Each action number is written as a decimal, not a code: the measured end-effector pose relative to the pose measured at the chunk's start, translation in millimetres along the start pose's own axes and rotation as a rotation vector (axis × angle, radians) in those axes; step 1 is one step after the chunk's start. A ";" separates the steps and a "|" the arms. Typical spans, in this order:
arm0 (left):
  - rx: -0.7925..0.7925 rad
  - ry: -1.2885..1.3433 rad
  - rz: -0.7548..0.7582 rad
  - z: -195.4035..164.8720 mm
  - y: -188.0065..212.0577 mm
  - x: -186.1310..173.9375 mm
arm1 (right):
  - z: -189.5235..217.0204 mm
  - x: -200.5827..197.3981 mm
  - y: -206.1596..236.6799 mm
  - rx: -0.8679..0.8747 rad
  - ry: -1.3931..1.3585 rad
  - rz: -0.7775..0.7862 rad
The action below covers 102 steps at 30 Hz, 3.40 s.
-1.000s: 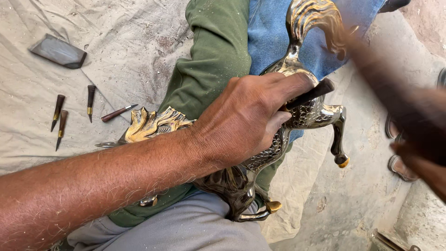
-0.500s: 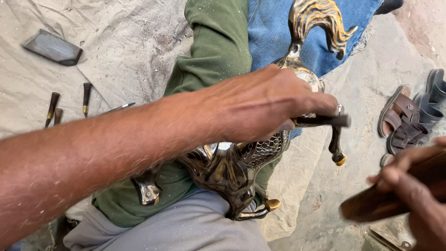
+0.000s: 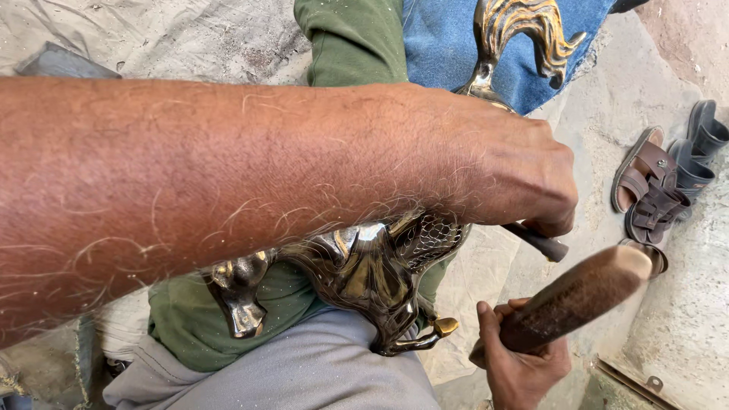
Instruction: The person sits on the ground with a brass horse figurine resting on their lap over a cloth. They hold a punch against the figurine's body and strike it with a wooden mallet, repositioning the punch repeatedly to work the surface of the sculpture.
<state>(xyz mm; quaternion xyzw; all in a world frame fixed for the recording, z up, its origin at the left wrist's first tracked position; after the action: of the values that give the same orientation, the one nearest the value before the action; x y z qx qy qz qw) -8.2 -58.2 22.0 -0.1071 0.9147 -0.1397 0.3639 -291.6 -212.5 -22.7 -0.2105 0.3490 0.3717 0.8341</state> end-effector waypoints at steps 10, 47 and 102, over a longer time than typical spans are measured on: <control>0.027 -0.011 0.095 -11.4 -2.8 -7.9 | 18.8 13.3 -8.6 -0.175 -0.278 -0.186; -0.237 0.109 -0.770 -5.7 85.2 28.8 | 39.2 -78.9 -190.3 0.041 0.739 0.386; -0.008 0.047 -0.162 -5.3 30.4 2.4 | 12.1 -19.8 -36.2 -0.218 0.139 -0.024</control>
<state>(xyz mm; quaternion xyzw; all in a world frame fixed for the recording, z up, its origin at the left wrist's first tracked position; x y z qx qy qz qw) -16.5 -29.5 14.0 -0.1788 0.9118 -0.1674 0.3296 -268.3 -237.5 3.4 -0.3292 0.3608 0.3821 0.7845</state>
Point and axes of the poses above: each hand's wrist, its own y-axis away from the middle knuckle, its own x-axis out of the palm, z = x × y, the point moved 3 cm from there along -y, towards the middle knuckle, and after that the axes turned 4 degrees about -z, right-handed, at the moved point
